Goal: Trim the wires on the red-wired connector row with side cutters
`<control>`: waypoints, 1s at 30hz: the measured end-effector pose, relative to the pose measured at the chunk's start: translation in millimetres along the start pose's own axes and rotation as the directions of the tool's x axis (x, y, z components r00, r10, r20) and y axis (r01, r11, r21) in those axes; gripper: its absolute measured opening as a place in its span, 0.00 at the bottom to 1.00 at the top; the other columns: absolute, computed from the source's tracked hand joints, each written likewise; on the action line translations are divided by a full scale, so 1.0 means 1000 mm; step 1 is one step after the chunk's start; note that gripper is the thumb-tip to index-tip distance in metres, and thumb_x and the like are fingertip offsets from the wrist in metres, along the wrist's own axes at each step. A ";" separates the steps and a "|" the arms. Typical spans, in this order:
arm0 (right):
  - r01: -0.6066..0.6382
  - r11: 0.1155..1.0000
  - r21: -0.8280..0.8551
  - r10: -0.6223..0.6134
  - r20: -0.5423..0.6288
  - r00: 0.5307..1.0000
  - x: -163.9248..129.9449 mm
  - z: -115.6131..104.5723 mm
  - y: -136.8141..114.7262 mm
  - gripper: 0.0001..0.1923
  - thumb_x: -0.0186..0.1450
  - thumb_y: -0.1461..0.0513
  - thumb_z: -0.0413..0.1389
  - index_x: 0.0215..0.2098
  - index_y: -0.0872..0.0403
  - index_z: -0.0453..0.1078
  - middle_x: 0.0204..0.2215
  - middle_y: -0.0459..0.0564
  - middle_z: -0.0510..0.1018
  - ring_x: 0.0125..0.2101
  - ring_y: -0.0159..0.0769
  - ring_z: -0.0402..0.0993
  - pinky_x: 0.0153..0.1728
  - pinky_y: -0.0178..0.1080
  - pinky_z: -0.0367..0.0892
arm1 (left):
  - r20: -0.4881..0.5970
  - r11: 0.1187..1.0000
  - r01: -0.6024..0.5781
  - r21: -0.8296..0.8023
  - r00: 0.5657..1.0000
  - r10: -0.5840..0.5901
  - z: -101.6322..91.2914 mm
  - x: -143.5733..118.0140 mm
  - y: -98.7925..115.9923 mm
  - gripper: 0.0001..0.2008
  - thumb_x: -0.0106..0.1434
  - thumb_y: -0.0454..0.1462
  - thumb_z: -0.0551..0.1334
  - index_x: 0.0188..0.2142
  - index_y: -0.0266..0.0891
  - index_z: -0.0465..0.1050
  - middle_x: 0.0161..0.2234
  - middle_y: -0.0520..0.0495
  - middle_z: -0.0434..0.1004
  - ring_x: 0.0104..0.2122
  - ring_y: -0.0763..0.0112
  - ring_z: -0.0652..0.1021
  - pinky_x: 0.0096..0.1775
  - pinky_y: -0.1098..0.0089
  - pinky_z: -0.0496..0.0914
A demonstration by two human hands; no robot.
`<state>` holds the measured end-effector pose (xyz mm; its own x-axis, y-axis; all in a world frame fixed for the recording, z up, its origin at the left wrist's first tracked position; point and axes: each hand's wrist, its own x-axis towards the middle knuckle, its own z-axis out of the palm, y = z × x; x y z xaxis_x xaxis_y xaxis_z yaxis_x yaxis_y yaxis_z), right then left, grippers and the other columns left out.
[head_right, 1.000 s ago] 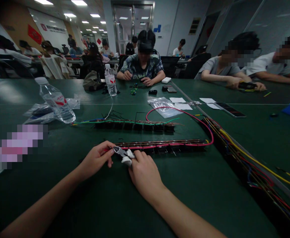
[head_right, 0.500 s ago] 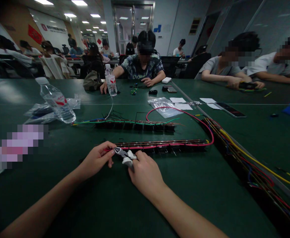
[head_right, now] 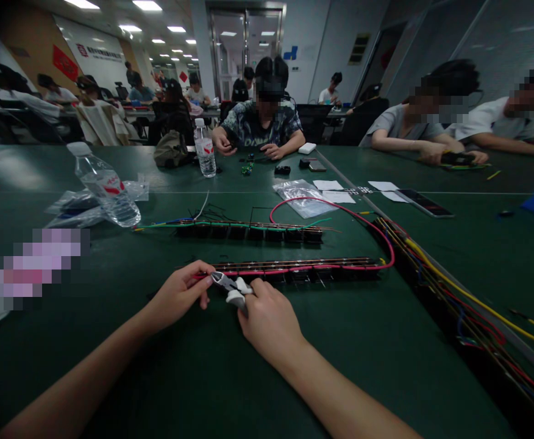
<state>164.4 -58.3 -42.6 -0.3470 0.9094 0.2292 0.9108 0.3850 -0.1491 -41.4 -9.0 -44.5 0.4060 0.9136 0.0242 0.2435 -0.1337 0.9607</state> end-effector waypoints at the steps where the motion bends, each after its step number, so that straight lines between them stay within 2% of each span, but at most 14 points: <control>1: -0.001 1.000 -0.003 0.001 0.003 1.000 0.000 0.000 0.000 0.05 0.62 0.64 0.56 0.32 0.56 0.74 0.38 0.53 0.74 0.37 0.39 0.72 0.37 0.40 0.69 | 0.000 1.000 0.002 -0.001 1.000 -0.002 0.000 0.000 0.000 0.07 0.66 0.38 0.57 0.40 0.38 0.69 0.21 0.55 0.71 0.21 0.71 0.75 0.29 0.69 0.69; 15: -0.006 1.000 0.010 0.006 -0.018 1.000 -0.001 -0.001 -0.001 0.05 0.63 0.64 0.57 0.30 0.55 0.74 0.36 0.53 0.74 0.35 0.38 0.71 0.36 0.40 0.68 | -0.010 1.000 -0.008 0.012 1.000 0.008 0.000 0.001 0.000 0.06 0.66 0.38 0.57 0.40 0.38 0.68 0.20 0.56 0.70 0.21 0.71 0.75 0.30 0.69 0.69; 23: 0.005 0.997 0.079 -0.003 -0.030 1.000 -0.001 -0.001 -0.001 0.03 0.61 0.65 0.56 0.30 0.56 0.73 0.40 0.55 0.73 0.38 0.41 0.70 0.40 0.43 0.68 | -0.015 1.000 -0.007 0.024 1.000 0.007 0.000 0.001 -0.001 0.06 0.67 0.38 0.56 0.40 0.39 0.68 0.20 0.56 0.70 0.21 0.71 0.75 0.29 0.70 0.69; 30: 0.000 0.997 0.080 -0.001 0.021 1.000 0.000 -0.006 -0.002 0.05 0.58 0.67 0.56 0.34 0.56 0.73 0.43 0.55 0.72 0.40 0.43 0.68 0.41 0.45 0.67 | -0.013 1.000 -0.006 0.027 1.000 0.006 -0.001 0.000 0.000 0.07 0.67 0.38 0.55 0.41 0.38 0.68 0.20 0.56 0.70 0.21 0.70 0.75 0.29 0.70 0.69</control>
<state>164.2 -59.8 -36.7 -0.3529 0.9120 0.2089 0.8901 0.3961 -0.2253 -41.9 -8.6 -44.1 0.3964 0.9175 0.0337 0.2649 -0.1495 0.9526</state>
